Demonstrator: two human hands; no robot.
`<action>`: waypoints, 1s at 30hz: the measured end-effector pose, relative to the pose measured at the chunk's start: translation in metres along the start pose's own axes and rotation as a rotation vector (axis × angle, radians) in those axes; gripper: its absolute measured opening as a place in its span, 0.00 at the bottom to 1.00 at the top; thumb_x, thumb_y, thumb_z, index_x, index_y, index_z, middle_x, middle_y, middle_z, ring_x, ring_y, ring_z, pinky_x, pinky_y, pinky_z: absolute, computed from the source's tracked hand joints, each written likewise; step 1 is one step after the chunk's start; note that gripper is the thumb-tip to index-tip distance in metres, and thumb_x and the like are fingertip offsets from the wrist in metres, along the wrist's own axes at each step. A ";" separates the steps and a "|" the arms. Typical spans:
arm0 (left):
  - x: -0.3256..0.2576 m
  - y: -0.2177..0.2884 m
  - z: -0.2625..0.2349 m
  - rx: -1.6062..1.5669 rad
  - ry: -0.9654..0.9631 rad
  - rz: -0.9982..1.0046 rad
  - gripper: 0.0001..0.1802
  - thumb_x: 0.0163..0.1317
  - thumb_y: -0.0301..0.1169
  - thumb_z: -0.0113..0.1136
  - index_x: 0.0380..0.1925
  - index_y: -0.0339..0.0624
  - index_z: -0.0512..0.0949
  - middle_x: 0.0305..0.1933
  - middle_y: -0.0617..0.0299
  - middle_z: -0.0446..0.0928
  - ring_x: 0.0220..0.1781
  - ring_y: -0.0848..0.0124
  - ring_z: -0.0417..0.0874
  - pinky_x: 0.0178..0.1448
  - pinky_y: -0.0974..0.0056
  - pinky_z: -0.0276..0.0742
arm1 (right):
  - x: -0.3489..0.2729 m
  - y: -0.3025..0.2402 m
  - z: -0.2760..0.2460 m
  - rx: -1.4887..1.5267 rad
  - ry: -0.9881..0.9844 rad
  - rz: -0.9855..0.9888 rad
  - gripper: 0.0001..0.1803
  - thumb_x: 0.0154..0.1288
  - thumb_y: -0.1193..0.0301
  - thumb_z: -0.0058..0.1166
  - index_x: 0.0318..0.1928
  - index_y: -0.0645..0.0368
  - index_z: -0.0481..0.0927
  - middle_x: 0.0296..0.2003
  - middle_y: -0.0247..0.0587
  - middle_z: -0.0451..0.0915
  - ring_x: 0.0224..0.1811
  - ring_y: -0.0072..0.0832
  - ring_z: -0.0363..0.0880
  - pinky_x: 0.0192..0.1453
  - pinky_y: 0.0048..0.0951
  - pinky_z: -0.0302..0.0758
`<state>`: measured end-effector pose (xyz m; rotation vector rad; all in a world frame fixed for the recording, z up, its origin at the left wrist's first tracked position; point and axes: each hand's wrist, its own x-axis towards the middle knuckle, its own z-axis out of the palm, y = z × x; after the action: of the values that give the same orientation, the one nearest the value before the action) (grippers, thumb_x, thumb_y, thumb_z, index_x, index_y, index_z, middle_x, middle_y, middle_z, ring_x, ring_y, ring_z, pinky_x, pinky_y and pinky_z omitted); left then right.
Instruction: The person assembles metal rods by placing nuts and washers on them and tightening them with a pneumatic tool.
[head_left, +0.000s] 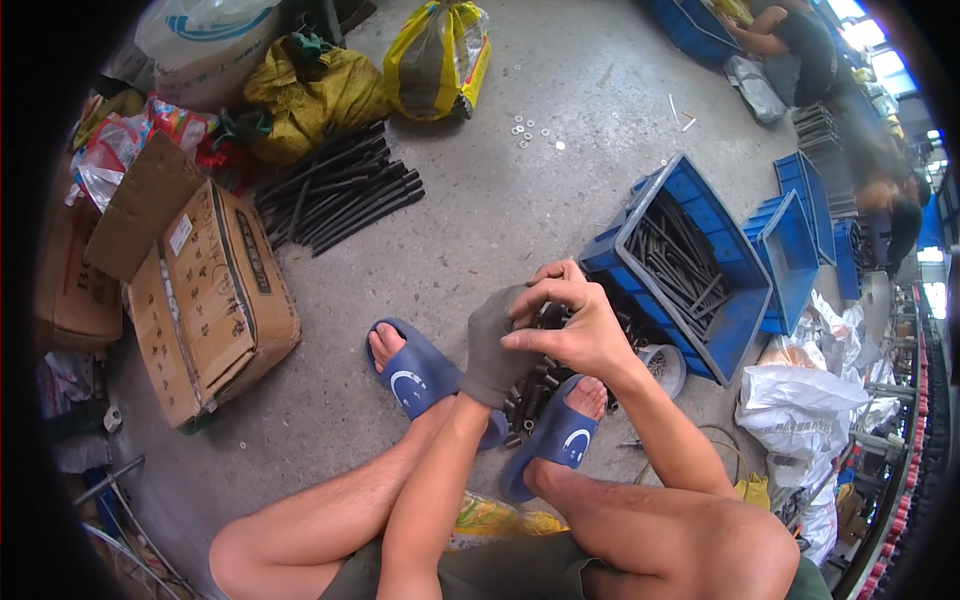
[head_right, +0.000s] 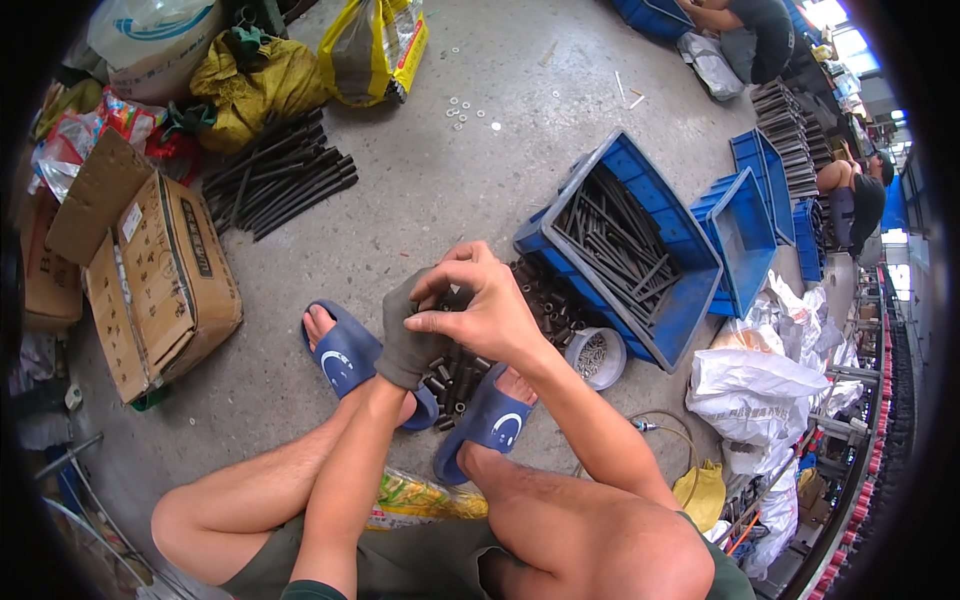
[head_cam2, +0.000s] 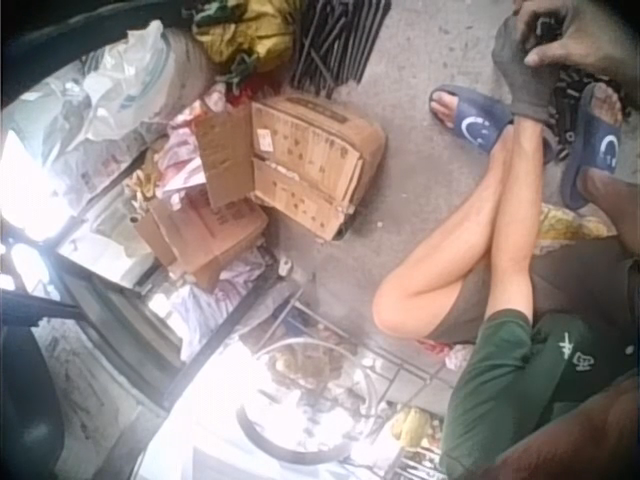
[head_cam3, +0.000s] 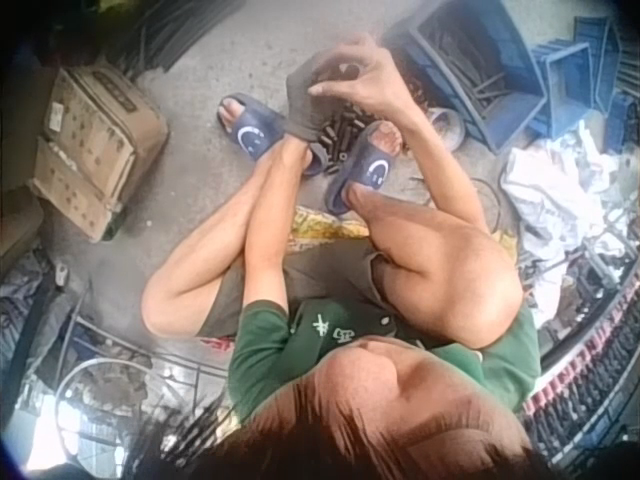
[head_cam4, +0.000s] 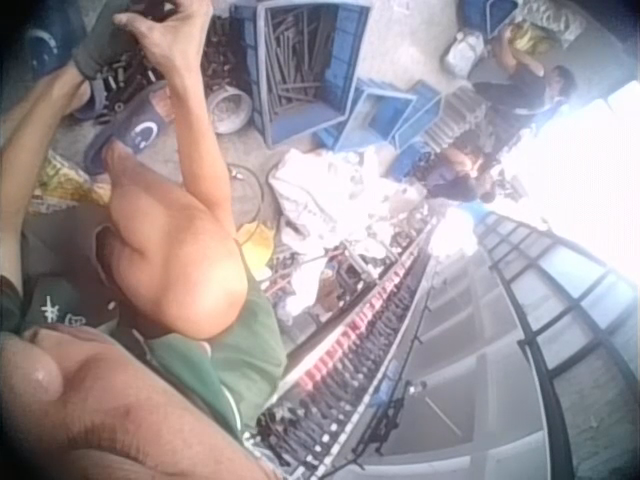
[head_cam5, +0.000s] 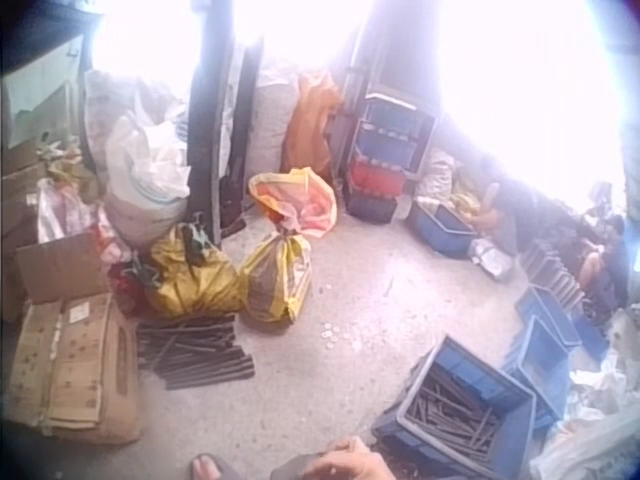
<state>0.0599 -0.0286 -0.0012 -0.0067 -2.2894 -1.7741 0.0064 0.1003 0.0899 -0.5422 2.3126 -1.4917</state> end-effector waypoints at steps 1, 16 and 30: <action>0.001 0.001 0.000 -0.001 -0.001 0.003 0.12 0.58 0.29 0.73 0.42 0.41 0.84 0.36 0.57 0.86 0.37 0.63 0.89 0.39 0.60 0.82 | 0.000 0.000 0.001 -0.052 0.012 -0.065 0.19 0.46 0.68 0.85 0.40 0.54 0.93 0.47 0.43 0.82 0.53 0.36 0.83 0.56 0.37 0.80; -0.003 0.010 -0.002 -0.076 0.007 -0.002 0.17 0.59 0.28 0.77 0.48 0.41 0.87 0.43 0.53 0.89 0.42 0.60 0.90 0.49 0.59 0.86 | -0.015 0.029 -0.028 0.191 0.160 0.156 0.07 0.72 0.73 0.69 0.45 0.65 0.88 0.36 0.32 0.87 0.38 0.16 0.81 0.45 0.24 0.78; 0.000 0.019 -0.015 -0.234 -0.019 -0.138 0.26 0.63 0.24 0.76 0.62 0.39 0.82 0.39 0.65 0.84 0.38 0.80 0.82 0.44 0.70 0.81 | -0.024 0.025 -0.040 -0.117 0.181 -0.148 0.16 0.63 0.79 0.67 0.52 0.61 0.83 0.44 0.44 0.80 0.43 0.37 0.80 0.46 0.37 0.78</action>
<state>0.0659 -0.0380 0.0205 0.0959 -2.1269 -2.1106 0.0050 0.1531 0.0847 -0.6472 2.5616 -1.5349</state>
